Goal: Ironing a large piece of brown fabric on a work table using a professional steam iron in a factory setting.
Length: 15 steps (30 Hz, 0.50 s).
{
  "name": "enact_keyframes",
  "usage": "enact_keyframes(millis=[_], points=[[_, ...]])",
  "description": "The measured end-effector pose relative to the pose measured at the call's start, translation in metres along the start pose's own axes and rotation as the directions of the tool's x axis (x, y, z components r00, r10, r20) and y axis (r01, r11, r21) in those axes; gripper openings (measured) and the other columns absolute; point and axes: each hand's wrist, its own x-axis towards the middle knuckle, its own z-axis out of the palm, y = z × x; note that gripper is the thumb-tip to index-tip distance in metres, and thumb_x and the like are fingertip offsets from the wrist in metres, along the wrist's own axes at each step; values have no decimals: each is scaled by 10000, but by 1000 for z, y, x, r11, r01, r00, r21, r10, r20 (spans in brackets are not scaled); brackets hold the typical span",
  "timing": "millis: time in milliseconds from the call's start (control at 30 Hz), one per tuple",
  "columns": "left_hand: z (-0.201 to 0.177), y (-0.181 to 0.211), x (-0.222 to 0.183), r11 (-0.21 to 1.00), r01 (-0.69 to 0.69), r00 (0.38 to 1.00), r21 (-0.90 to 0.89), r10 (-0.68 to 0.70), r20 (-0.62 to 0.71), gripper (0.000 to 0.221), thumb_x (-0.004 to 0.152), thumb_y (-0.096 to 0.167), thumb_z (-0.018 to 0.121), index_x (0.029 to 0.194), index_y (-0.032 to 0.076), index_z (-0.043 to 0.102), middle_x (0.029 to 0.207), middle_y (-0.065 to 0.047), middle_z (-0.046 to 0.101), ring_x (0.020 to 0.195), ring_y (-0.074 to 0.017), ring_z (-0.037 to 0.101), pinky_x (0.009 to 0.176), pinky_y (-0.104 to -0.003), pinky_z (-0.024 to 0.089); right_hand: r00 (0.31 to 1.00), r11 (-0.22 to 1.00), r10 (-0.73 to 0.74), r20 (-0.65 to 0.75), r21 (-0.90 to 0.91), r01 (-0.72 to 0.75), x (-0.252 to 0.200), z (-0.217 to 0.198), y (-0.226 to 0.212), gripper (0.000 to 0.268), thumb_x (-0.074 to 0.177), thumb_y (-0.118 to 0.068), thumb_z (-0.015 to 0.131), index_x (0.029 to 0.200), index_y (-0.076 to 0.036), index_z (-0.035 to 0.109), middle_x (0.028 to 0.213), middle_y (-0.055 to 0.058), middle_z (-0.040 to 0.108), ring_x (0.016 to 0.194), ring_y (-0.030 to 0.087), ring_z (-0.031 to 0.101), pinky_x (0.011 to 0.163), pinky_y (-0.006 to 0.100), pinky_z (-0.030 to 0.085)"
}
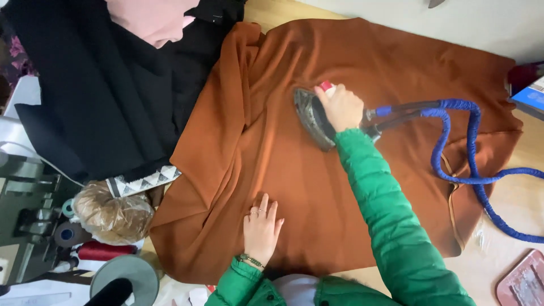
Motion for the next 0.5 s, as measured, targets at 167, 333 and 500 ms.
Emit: enact_keyframes(millis=[167, 333, 500], points=[[1, 0, 12, 1000, 2, 1000, 9, -2, 20, 499, 937, 469, 638, 1352, 194, 599, 1547, -93, 488, 1091, -336, 604, 760, -441, 524, 990, 992, 98, 99, 68, -105, 39, 6, 14, 777, 981, -821, 469, 918, -72, 665, 827, 174, 735, 771, 440, 713, 658, 537, 519], [-1, 1, 20, 1000, -4, 999, -7, 4, 46, 509, 938, 472, 639, 1361, 190, 600, 1553, -112, 479, 1098, -344, 604, 758, -454, 531, 996, 995, 92, 12, 24, -92, 53, 25, 32, 791, 998, -842, 459, 909, -77, 641, 782, 150, 724, 694, 409, 709, 591, 513, 520], [-2, 4, 25, 1000, -22, 995, 14, 20, 99, 513, 965, 484, 600, 1388, 195, 583, 1584, -150, 430, 1153, -357, 588, 786, -455, 538, 996, 995, 60, 62, 73, -64, 43, 3, 31, 805, 979, -854, 447, 899, -73, 624, 793, 167, 726, 708, 438, 698, 593, 527, 497]])
